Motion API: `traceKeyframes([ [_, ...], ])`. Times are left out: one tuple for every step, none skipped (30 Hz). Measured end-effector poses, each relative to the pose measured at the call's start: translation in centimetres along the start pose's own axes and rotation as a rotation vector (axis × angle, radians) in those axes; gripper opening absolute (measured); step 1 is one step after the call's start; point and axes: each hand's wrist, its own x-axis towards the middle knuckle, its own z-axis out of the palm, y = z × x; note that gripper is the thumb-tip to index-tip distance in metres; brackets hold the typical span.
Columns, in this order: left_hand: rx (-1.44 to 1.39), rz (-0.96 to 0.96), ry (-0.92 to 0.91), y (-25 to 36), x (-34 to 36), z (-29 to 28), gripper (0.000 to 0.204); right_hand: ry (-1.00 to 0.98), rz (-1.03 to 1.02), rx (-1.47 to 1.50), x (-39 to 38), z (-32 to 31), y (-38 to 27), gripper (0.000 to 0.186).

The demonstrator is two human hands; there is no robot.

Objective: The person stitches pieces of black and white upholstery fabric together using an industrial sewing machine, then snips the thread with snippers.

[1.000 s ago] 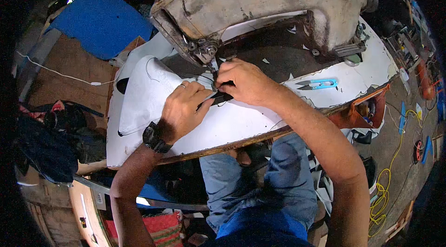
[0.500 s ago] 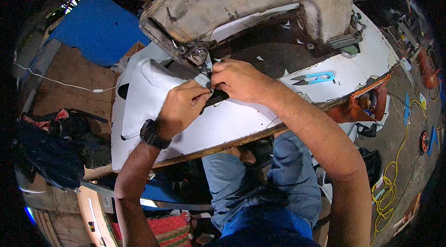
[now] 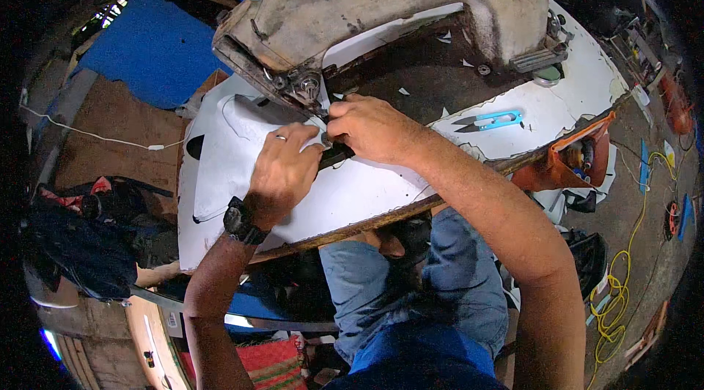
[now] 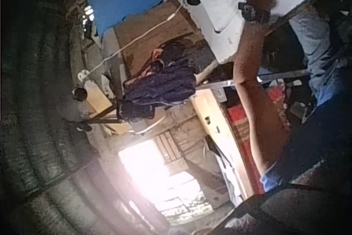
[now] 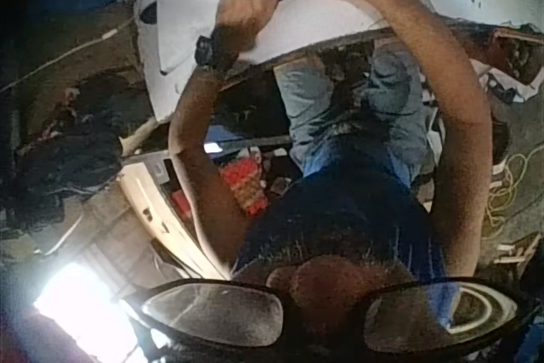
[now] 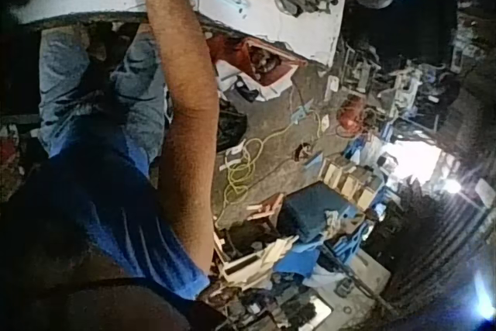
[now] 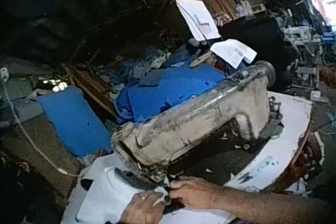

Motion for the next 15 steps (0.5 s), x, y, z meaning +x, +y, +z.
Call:
traceKeyframes([
  [0.029,0.098,0.021,-0.6,-0.3,0.5,0.019,0.002,-0.002,0.002,0.0,0.1,0.0,0.013],
  [0.053,0.199,0.045,-0.9,-0.1,0.6,0.021,0.012,0.007,0.039,0.0,0.1,0.2,0.013],
  [0.052,0.203,0.046,-1.0,-0.1,0.6,0.021,0.023,0.015,0.077,-0.1,0.0,0.3,0.013],
  [0.028,0.202,0.023,-1.0,-0.3,0.6,0.023,0.025,0.018,0.075,-0.2,0.0,0.5,0.013],
  [0.004,0.199,-0.005,-1.0,-0.4,0.4,0.025,0.023,0.023,0.061,-0.2,0.0,0.3,0.014],
  [0.003,0.201,-0.008,-1.1,-0.5,0.4,0.025,0.022,0.028,0.047,-0.2,0.0,0.1,0.014],
  [0.027,0.192,-0.060,-1.1,-0.7,0.3,0.026,0.023,0.030,0.049,-0.2,0.1,0.0,0.014],
  [0.053,0.181,-0.109,-1.0,-0.6,0.1,0.027,0.027,0.019,0.006,-0.1,0.2,-0.1,0.014],
  [0.053,0.180,-0.110,-0.8,-0.5,-0.1,0.027,0.032,0.006,-0.037,0.0,0.3,-0.2,0.015],
  [0.048,0.210,-0.090,-0.6,-0.4,-0.3,0.028,0.030,0.004,-0.036,0.0,0.3,-0.2,0.015],
  [0.044,0.241,-0.070,-0.4,-0.2,-0.4,0.029,0.033,0.020,-0.024,-0.1,0.2,-0.2,0.014],
  [0.045,0.238,-0.071,-0.4,-0.3,-0.4,0.029,0.036,0.034,-0.011,-0.1,0.2,-0.2,0.014],
  [0.056,0.237,-0.094,-0.5,-0.4,-0.5,0.028,0.035,0.031,-0.010,-0.1,0.3,0.0,0.014],
  [0.065,0.237,-0.117,-0.5,-0.5,-0.5,0.027,0.052,0.029,0.051,-0.1,0.4,0.5,0.014],
  [0.065,0.235,-0.116,-0.4,-0.5,-0.4,0.027,0.068,0.027,0.111,-0.1,0.5,0.9,0.015],
])
